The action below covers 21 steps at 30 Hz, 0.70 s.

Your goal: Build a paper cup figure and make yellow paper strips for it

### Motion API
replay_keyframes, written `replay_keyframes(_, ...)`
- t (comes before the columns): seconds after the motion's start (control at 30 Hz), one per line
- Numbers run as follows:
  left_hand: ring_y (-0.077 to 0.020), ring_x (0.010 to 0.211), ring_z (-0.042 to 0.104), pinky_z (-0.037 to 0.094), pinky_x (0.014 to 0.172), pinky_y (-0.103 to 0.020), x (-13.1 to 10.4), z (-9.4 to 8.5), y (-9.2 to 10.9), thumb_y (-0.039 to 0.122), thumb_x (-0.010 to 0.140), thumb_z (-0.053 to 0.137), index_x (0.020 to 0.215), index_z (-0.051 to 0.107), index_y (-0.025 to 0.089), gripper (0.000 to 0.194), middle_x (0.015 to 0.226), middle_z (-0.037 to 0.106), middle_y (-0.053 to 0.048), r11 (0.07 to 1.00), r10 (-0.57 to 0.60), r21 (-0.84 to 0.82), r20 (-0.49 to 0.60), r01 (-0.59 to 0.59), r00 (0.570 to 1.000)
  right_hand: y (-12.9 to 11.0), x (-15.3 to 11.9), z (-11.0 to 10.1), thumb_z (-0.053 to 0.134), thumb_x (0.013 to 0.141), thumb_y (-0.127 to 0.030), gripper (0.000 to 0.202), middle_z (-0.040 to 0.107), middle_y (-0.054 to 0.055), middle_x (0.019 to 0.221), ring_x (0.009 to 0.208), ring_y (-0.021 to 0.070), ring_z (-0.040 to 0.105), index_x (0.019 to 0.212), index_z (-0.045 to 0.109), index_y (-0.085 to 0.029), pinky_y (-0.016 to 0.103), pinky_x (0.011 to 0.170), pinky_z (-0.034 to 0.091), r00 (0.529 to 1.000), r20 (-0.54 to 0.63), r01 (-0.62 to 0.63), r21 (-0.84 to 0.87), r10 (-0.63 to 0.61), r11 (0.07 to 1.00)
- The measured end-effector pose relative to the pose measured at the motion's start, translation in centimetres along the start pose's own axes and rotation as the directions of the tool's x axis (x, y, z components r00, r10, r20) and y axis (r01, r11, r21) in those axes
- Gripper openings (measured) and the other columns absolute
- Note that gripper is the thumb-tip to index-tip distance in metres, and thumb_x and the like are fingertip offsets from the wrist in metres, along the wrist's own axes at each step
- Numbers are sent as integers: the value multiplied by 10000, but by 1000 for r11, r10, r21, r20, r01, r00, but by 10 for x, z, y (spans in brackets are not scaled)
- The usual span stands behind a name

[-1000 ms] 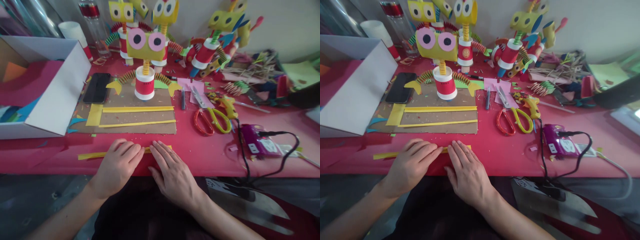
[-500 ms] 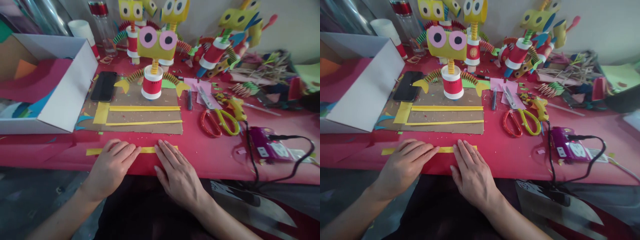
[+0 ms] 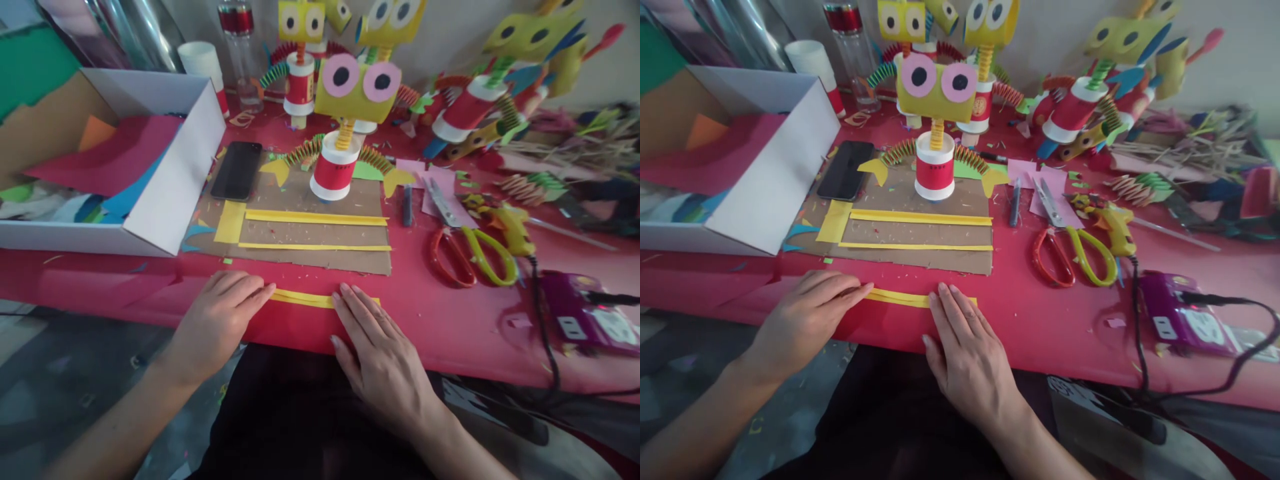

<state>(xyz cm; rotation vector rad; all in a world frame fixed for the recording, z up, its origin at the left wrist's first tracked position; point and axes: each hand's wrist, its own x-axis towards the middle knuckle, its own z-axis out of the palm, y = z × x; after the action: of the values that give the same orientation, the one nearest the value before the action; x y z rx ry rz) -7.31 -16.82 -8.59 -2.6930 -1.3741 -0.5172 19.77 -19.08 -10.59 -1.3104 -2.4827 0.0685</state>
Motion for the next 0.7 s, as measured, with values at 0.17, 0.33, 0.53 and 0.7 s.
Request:
replay_keyframes(0.17, -252, 956, 590, 506, 841, -446, -10, -4, -8, 79, 922, 480, 1152, 674, 151, 310, 1005, 678, -102, 996, -52, 73, -15, 53, 999, 1, -1, 2, 475, 941, -245, 538, 453, 163, 1483, 1366, 311, 434, 1452, 410, -91, 503, 1049, 484, 1000, -7, 12, -10, -12, 1000)
replay_keyframes(0.33, -260, 958, 596, 501, 864, -456, -25, -6, -16, 60, 895, 515, 1149, 666, 144, 307, 1033, 679, -107, 987, -88, 130, -49, 94, 995, 2, -2, 4, 474, 941, -249, 535, 442, 158, 1492, 1359, 315, 441, 1445, 413, -80, 500, 1036, 496, 1000, -14, 16, -37, -16, 999)
replay_keyframes(0.53, -255, 980, 602, 503, 897, -454, -32, -5, -18, 13, 874, 516, 1181, 637, 153, 359, 1069, 691, -94, 990, -62, 116, -120, 76, 991, 1, -4, 6, 464, 944, -252, 550, 437, 148, 1498, 1356, 309, 445, 1462, 385, -86, 494, 1037, 494, 1000, -14, 15, -56, -16, 998)
replay_keyframes(0.7, -282, 991, 595, 509, 868, -475, -33, -9, -19, 20, 884, 483, 1163, 650, 120, 340, 1079, 693, -116, 986, -15, 164, -56, 24, 998, 1, -4, 7, 452, 950, -256, 540, 448, 149, 1491, 1345, 307, 459, 1458, 390, -84, 487, 1023, 503, 999, -26, 19, -77, -21, 997)
